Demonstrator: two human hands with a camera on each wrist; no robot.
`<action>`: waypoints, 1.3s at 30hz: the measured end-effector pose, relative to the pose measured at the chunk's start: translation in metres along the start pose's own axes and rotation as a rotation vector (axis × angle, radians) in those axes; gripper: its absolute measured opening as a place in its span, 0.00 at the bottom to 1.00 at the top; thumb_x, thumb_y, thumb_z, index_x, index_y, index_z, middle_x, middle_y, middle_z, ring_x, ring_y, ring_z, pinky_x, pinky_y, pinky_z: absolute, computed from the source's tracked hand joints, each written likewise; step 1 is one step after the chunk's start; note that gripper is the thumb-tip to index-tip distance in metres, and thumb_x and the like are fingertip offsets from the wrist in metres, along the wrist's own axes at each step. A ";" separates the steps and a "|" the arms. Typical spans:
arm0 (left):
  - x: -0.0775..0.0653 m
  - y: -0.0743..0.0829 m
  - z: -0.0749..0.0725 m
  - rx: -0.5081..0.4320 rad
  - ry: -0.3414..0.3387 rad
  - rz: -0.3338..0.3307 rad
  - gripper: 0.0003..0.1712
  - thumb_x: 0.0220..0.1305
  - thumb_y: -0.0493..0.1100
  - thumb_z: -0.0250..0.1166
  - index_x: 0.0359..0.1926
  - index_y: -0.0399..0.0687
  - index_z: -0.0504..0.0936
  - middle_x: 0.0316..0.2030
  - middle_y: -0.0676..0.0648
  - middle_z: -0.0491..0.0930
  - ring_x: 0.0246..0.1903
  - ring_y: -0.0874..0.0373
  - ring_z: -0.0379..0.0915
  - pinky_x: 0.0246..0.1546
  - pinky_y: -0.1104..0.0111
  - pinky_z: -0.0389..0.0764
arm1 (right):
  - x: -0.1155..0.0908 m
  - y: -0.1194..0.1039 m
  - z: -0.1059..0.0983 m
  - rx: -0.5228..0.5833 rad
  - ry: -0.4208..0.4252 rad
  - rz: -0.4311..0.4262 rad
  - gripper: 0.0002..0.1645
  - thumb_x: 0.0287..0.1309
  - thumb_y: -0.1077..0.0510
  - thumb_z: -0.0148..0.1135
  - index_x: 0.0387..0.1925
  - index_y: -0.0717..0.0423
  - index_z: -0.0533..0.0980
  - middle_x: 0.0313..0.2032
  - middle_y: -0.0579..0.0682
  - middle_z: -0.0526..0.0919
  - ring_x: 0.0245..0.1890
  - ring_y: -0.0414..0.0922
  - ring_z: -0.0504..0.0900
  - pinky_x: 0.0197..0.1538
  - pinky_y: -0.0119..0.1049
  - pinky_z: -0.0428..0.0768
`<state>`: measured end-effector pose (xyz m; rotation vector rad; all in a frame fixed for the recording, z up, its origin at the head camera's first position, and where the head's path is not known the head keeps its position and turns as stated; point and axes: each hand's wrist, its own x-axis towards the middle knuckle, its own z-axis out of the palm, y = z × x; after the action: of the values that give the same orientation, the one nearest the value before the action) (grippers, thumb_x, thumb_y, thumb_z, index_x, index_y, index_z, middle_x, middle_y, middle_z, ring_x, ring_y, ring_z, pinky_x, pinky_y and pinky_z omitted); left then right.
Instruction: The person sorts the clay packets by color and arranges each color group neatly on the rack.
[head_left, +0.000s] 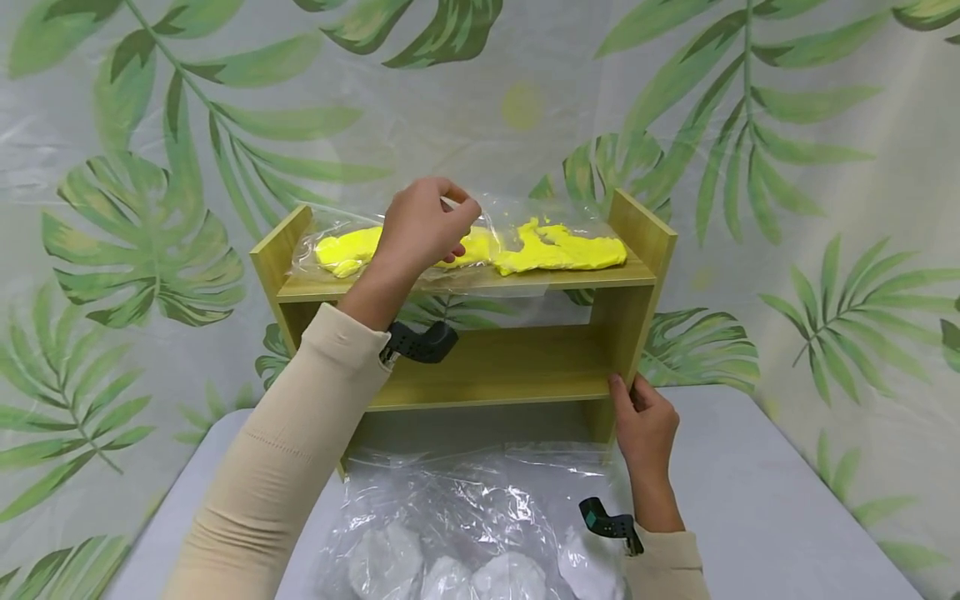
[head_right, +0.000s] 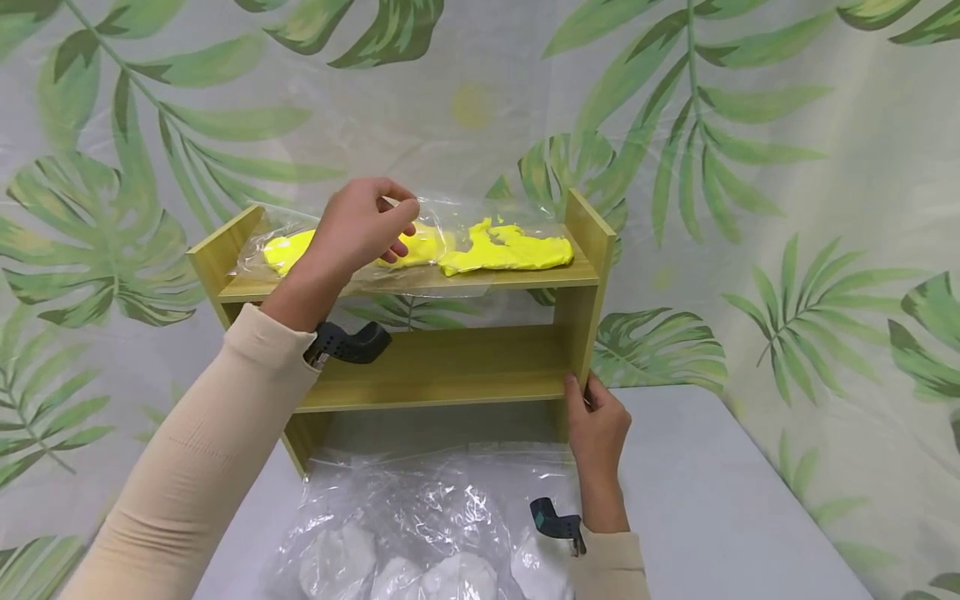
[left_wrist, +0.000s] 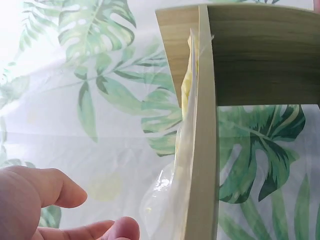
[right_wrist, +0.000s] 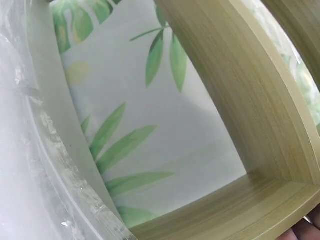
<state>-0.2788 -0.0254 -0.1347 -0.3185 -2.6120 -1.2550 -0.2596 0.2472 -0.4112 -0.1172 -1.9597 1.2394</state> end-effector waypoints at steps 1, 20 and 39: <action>-0.005 -0.002 -0.001 -0.006 0.010 0.025 0.21 0.65 0.50 0.53 0.55 0.50 0.77 0.39 0.48 0.81 0.27 0.54 0.81 0.29 0.64 0.81 | 0.000 0.000 0.000 0.001 -0.001 0.002 0.18 0.62 0.48 0.63 0.45 0.57 0.84 0.34 0.55 0.87 0.27 0.18 0.75 0.29 0.14 0.72; -0.099 -0.037 -0.012 0.009 0.075 0.248 0.15 0.66 0.48 0.55 0.49 0.53 0.82 0.34 0.53 0.82 0.23 0.62 0.79 0.25 0.61 0.78 | 0.002 0.003 0.001 -0.014 0.023 0.009 0.17 0.61 0.49 0.63 0.42 0.58 0.85 0.33 0.55 0.87 0.27 0.18 0.75 0.28 0.15 0.71; -0.175 -0.105 -0.026 0.047 0.223 0.174 0.09 0.68 0.45 0.59 0.46 0.58 0.83 0.27 0.56 0.81 0.22 0.65 0.77 0.23 0.71 0.76 | 0.001 0.001 0.003 -0.008 0.013 0.039 0.21 0.61 0.46 0.63 0.47 0.57 0.84 0.38 0.56 0.87 0.31 0.17 0.75 0.32 0.13 0.72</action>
<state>-0.1402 -0.1266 -0.2479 -0.3664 -2.3657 -1.1020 -0.2623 0.2462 -0.4124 -0.1682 -1.9595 1.2530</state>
